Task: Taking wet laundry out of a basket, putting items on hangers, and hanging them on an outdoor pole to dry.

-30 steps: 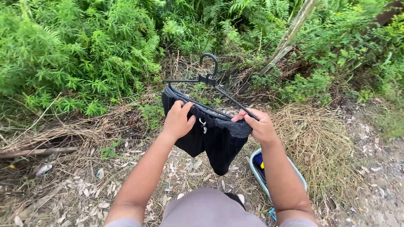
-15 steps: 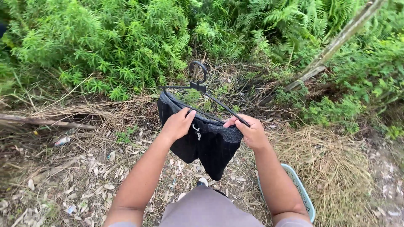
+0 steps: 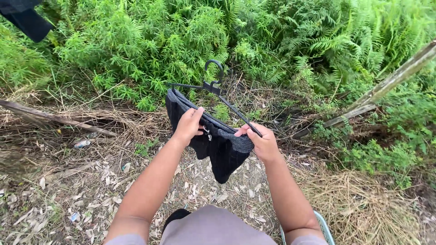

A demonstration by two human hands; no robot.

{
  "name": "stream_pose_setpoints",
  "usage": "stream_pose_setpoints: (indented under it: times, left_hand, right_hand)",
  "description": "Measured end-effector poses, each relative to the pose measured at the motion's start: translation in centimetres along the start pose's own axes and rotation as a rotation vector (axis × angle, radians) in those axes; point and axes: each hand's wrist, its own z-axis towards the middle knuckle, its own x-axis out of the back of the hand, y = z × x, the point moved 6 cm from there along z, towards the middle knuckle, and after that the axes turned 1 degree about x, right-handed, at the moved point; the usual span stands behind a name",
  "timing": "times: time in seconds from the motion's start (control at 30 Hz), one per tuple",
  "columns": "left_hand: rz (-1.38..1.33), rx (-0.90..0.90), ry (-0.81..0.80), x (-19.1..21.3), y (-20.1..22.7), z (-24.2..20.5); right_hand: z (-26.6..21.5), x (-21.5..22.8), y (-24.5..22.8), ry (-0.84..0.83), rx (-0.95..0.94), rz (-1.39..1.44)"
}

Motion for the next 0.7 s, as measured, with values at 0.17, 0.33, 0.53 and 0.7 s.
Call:
stream_pose_setpoints:
  times: [0.17, 0.33, 0.53, 0.7]
  left_hand:
    - [-0.084, -0.011, 0.037, 1.1, -0.4, 1.9]
    - [-0.077, -0.018, 0.061, 2.6, 0.3, 2.5]
    - [0.037, 0.008, 0.036, 6.4, 1.3, 1.9]
    - [0.669, 0.003, 0.085, 11.5, 3.6, -0.6]
  right_hand:
    - [1.3, -1.4, -0.3, -0.005, -0.002, -0.042]
    - [2.4, -2.7, -0.1, -0.004, -0.002, -0.089]
    - [3.9, -5.6, 1.6, -0.031, -0.010, -0.115]
    - [4.7, -10.2, 4.5, -0.025, -0.014, -0.117]
